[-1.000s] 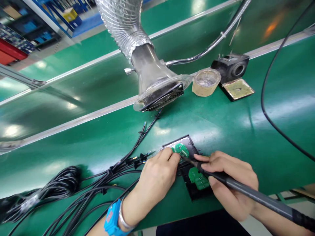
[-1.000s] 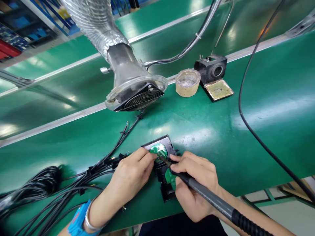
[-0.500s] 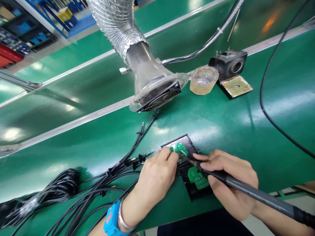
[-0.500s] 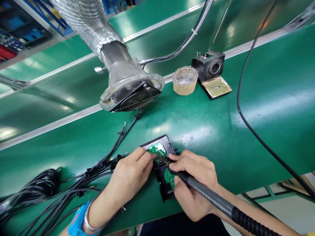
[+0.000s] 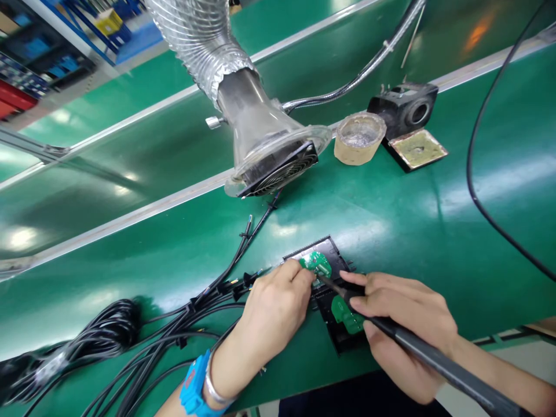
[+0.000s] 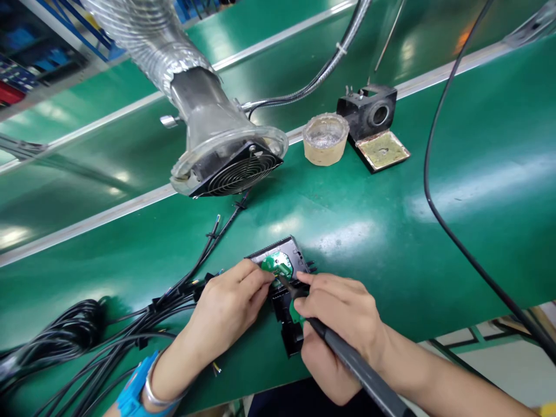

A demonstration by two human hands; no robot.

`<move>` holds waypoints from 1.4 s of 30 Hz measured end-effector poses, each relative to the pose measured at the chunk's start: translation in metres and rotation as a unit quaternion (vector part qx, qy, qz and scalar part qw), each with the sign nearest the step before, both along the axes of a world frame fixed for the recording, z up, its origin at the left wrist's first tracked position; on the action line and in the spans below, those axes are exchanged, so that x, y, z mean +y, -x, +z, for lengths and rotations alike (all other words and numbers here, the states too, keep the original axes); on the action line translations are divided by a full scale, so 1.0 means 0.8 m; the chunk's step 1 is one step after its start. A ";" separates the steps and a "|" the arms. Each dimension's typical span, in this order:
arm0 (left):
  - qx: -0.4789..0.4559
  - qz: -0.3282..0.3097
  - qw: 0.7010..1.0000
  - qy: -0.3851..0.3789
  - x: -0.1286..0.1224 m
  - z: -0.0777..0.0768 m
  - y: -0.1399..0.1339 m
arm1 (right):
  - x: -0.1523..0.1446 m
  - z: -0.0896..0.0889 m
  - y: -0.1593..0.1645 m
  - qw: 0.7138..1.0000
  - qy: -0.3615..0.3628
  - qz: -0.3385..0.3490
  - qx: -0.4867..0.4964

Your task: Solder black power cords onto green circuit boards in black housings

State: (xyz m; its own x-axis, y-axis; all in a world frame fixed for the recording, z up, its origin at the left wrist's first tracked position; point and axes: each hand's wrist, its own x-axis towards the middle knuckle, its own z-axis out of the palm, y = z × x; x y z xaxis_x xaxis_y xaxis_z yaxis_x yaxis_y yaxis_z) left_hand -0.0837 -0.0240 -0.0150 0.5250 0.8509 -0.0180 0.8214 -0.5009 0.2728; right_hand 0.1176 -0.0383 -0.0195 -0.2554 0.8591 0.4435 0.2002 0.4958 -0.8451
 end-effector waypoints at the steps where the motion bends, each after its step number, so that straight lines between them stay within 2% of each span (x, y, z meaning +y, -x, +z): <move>1: 0.000 0.001 1.000 0.001 0.000 0.000 0.000 | -0.001 0.000 0.000 1.000 -0.007 0.003 -0.006; 5: 0.005 0.009 1.000 -0.004 -0.001 -0.002 -0.001 | -0.001 0.001 -0.004 0.999 -0.039 0.012 -0.022; 14: 0.014 0.011 1.000 -0.019 0.000 -0.001 -0.001 | 0.003 0.009 -0.011 0.999 -0.003 -0.006 0.037; 17: 0.021 0.014 1.000 -0.010 0.000 0.000 -0.002 | 0.004 0.012 -0.016 0.999 -0.022 -0.023 0.024; 22: 0.018 0.016 1.000 0.000 0.000 0.000 -0.002 | 0.016 0.008 -0.026 0.996 -0.050 -0.044 -0.058; 25: 0.014 0.020 1.000 0.012 0.001 0.002 -0.001 | 0.025 -0.004 -0.024 0.988 -0.063 -0.014 -0.142; 30: 0.013 0.044 0.998 0.043 0.003 0.009 -0.008 | 0.035 -0.015 -0.017 0.971 -0.035 0.050 -0.232; 35: 0.027 0.048 0.997 0.045 0.001 0.014 -0.016 | 0.034 -0.010 -0.014 0.964 -0.033 0.042 -0.260; 42: -0.008 0.060 0.995 0.076 0.005 0.012 -0.013 | 0.029 -0.013 -0.011 0.963 -0.044 0.015 -0.265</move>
